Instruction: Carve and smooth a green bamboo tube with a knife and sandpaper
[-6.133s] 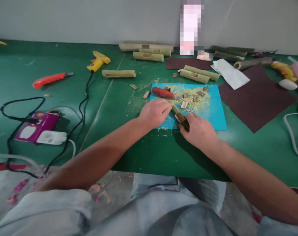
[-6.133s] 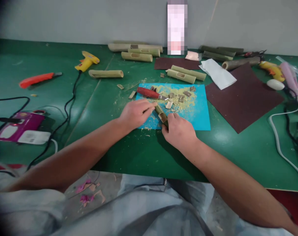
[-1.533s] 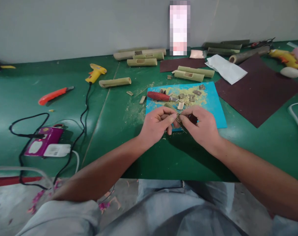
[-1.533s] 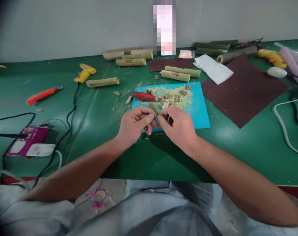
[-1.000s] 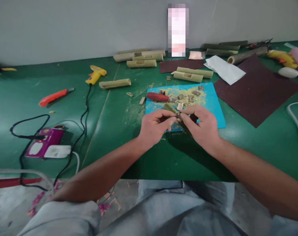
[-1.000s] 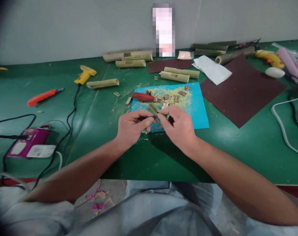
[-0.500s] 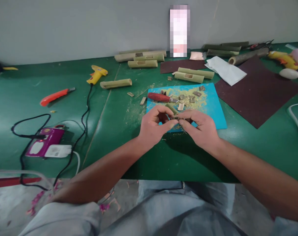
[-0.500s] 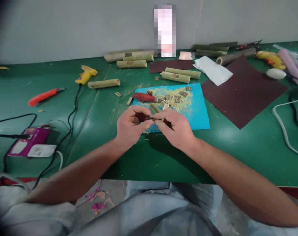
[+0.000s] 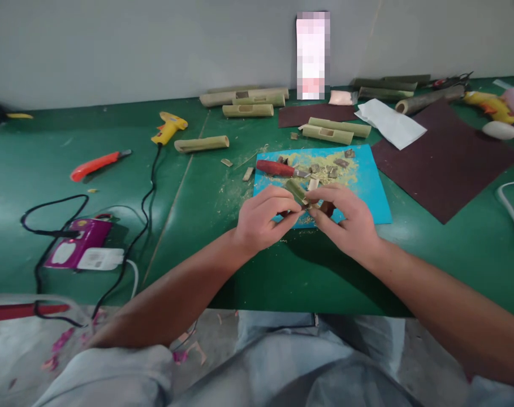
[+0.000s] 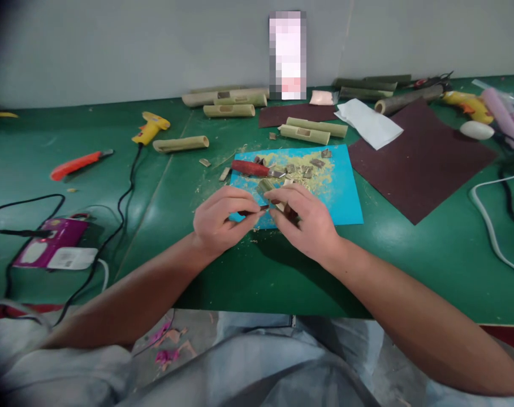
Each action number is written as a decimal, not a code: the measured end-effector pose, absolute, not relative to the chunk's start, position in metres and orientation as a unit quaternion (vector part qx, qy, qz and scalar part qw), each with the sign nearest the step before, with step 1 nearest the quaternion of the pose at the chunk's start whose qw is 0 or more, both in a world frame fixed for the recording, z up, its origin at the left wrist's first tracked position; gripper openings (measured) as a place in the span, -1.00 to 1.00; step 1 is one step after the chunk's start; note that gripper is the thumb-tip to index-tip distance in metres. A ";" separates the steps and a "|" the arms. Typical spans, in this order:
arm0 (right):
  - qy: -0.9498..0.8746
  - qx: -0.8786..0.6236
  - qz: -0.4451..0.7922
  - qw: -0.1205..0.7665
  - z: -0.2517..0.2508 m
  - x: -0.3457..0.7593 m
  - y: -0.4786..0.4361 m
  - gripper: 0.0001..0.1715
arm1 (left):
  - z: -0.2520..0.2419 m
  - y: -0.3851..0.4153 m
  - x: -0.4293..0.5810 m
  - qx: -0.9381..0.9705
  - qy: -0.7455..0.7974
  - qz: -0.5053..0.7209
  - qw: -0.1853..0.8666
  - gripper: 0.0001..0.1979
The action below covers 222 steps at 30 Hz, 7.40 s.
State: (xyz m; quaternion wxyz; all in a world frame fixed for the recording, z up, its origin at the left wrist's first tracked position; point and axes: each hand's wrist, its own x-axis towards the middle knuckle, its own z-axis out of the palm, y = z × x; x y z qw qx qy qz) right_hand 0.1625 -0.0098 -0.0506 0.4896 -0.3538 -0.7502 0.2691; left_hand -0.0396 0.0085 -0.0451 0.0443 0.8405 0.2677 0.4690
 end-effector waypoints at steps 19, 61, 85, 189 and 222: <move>-0.779 -0.394 0.137 0.469 -0.052 0.171 -0.006 -0.70 | -0.042 0.010 -0.044 0.874 0.233 0.397 -0.158 -0.94; -0.813 -0.563 0.080 0.124 -0.056 0.159 -0.013 -0.66 | -0.066 0.049 -0.051 0.829 0.430 0.349 0.081 -0.79; -0.819 -0.555 0.091 0.115 -0.053 0.159 -0.015 -0.70 | -0.070 0.060 -0.061 0.843 0.415 0.323 0.114 -0.78; -0.817 -0.563 0.074 0.102 -0.052 0.153 -0.022 -0.70 | -0.072 0.045 -0.046 0.856 0.388 0.329 0.090 -0.76; -0.816 -0.565 0.094 0.078 -0.047 0.149 -0.023 -0.75 | -0.074 0.044 -0.048 0.869 0.373 0.316 0.081 -0.74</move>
